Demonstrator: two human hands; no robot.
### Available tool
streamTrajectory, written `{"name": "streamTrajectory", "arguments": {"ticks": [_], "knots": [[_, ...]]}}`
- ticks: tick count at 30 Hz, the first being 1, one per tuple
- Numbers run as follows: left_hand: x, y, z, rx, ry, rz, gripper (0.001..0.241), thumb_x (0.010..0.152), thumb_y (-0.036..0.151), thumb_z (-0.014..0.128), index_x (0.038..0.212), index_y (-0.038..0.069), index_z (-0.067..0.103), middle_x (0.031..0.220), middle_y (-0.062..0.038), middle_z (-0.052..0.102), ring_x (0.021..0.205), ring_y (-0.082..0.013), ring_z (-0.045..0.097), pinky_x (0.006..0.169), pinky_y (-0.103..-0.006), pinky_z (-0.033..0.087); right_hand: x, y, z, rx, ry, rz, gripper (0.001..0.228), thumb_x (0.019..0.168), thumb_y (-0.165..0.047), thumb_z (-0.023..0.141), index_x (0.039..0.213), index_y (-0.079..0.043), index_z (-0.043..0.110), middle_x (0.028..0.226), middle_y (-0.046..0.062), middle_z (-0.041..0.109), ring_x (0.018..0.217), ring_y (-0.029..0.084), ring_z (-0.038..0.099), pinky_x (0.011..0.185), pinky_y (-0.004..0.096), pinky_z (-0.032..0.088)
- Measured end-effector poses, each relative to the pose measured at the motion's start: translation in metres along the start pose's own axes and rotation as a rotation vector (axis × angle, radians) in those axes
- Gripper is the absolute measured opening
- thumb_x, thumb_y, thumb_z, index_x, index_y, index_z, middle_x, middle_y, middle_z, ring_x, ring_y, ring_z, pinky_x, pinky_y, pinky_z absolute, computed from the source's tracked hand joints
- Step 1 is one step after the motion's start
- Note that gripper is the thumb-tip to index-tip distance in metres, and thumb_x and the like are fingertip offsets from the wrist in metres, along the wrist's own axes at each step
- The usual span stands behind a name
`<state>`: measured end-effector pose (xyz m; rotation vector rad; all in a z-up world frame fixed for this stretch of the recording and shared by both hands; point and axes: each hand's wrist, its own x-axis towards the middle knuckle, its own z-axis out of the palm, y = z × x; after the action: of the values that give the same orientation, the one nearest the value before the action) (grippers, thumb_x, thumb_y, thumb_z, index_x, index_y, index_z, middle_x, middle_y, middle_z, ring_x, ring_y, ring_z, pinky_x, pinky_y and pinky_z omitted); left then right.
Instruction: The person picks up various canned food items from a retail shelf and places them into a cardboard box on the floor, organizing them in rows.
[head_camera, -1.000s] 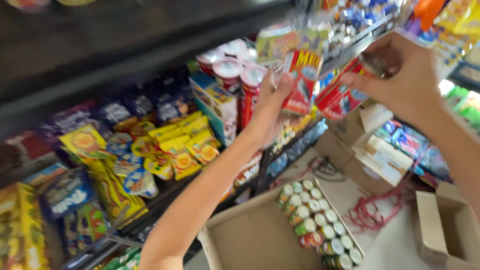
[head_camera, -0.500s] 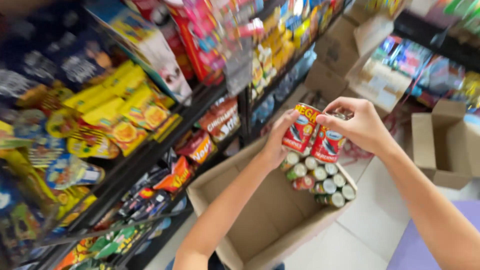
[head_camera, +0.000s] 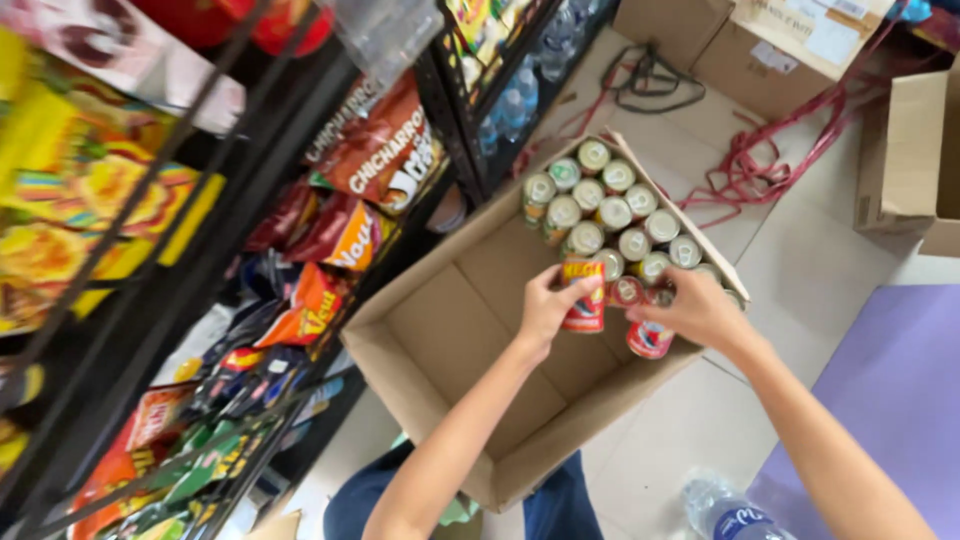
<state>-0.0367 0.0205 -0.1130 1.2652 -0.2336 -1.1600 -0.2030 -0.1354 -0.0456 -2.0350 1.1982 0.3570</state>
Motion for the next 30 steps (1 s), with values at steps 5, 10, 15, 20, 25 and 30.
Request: {"name": "streamTrajectory", "arguments": {"ticks": [5,10,15,20,25,30], "knots": [[-0.001,-0.046,-0.014,0.152,0.112,0.154,0.058,0.069,0.019,0.091,0.120,0.001,0.070,0.104,-0.006,0.076,0.091,-0.0128,0.071,0.082,-0.0304,0.060,0.008,0.071,0.076,-0.175,0.131,-0.099,0.059,0.063,-0.042,0.088,0.106,-0.004,0.073,0.100,0.020,0.073,0.093,0.039,0.071,0.080,0.047,0.056],[0.004,-0.103,-0.019,0.174,0.166,0.191,0.065,0.065,0.011,0.094,0.122,0.004,0.064,0.111,-0.006,0.074,0.100,-0.0145,0.070,0.092,-0.0313,0.058,0.028,0.113,0.151,-0.225,0.244,-0.143,0.057,0.071,-0.037,0.085,0.112,-0.003,0.065,0.108,0.019,0.066,0.091,0.042,0.069,0.077,0.050,0.056],[0.009,-0.142,-0.022,0.165,0.244,0.175,0.069,0.063,0.008,0.093,0.124,0.007,0.062,0.117,-0.006,0.071,0.107,-0.0159,0.067,0.098,-0.0328,0.055,0.056,0.123,0.191,-0.385,0.327,-0.045,0.047,0.079,-0.030,0.080,0.117,-0.007,0.064,0.112,0.016,0.066,0.084,0.041,0.070,0.068,0.052,0.058],[0.002,-0.150,-0.020,0.181,0.251,0.150,0.068,0.064,0.007,0.093,0.125,0.007,0.062,0.118,-0.006,0.070,0.110,-0.0167,0.066,0.100,-0.0322,0.053,0.074,0.143,0.220,-0.377,0.433,0.029,0.034,0.088,-0.028,0.078,0.110,-0.007,0.062,0.117,0.014,0.065,0.092,0.039,0.070,0.075,0.053,0.058],[-0.003,-0.169,-0.015,0.186,0.215,0.134,0.068,0.065,0.007,0.093,0.126,0.006,0.061,0.118,-0.007,0.070,0.111,-0.0174,0.066,0.102,-0.0327,0.053,0.065,0.134,0.219,-0.127,0.524,-0.041,0.053,0.076,-0.010,0.081,0.122,0.001,0.059,0.132,0.022,0.060,0.103,0.047,0.063,0.083,0.055,0.053],[-0.010,-0.180,-0.010,0.206,0.189,0.118,0.069,0.065,0.006,0.092,0.126,0.006,0.061,0.119,-0.007,0.069,0.112,-0.0175,0.066,0.102,-0.0325,0.052,0.054,0.131,0.211,0.067,0.608,-0.198,0.060,0.075,0.002,0.078,0.130,0.005,0.056,0.136,0.029,0.055,0.116,0.053,0.055,0.094,0.053,0.048]]}}
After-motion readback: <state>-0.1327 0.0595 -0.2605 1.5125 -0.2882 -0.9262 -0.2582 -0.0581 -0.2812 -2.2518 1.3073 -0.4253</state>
